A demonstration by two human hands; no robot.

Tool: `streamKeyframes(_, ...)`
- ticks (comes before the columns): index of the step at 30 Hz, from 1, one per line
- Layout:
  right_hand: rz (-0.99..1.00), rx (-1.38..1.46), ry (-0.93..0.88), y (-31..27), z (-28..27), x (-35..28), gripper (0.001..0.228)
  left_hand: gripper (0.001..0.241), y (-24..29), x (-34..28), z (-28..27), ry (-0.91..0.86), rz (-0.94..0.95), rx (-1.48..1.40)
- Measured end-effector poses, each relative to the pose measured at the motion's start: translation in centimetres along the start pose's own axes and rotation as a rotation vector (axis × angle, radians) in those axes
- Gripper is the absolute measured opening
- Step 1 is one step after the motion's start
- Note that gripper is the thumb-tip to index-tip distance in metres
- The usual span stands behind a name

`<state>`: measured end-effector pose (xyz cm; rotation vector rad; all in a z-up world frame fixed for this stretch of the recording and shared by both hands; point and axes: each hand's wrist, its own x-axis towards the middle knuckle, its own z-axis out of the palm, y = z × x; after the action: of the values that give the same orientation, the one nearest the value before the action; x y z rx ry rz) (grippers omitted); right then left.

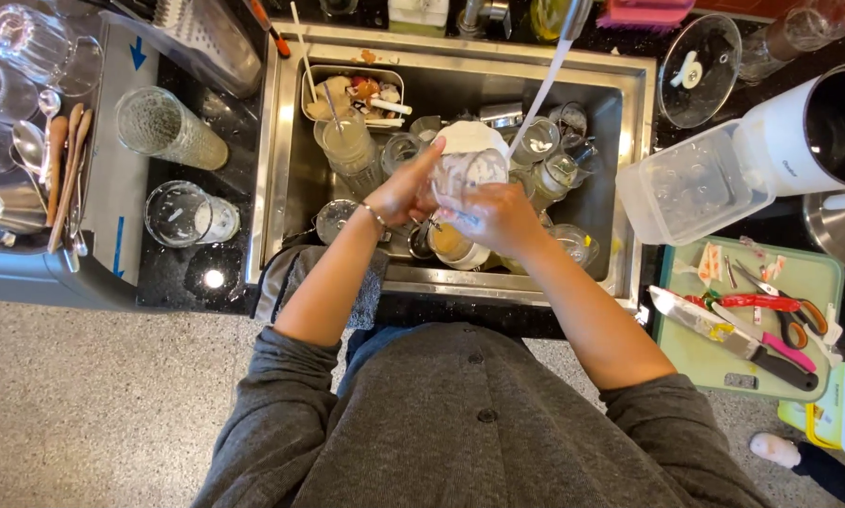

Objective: Washing and rinsing various glasses and cups in a kitchen sink using soap and water.

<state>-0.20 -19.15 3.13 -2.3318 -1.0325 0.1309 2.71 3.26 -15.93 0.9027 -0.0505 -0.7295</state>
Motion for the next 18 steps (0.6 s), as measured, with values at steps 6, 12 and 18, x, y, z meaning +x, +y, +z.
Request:
streamKeyframes(6, 0.245, 0.568, 0.021, 1.4, 0.8, 0.3, 0.029, 0.071, 7.6, -5.3, 11.1, 0.214, 0.549, 0.599)
streamKeyframes(12, 0.083, 0.026, 0.002, 1.9, 1.0, 0.2, 0.027, 0.058, 5.8, -3.3, 7.0, -0.054, -0.018, -0.222)
streamKeyframes(18, 0.250, 0.989, -0.003, 1.6, 0.2, 1.7, 0.031, 0.047, 9.6, -5.8, 12.7, 0.284, 1.089, 1.026)
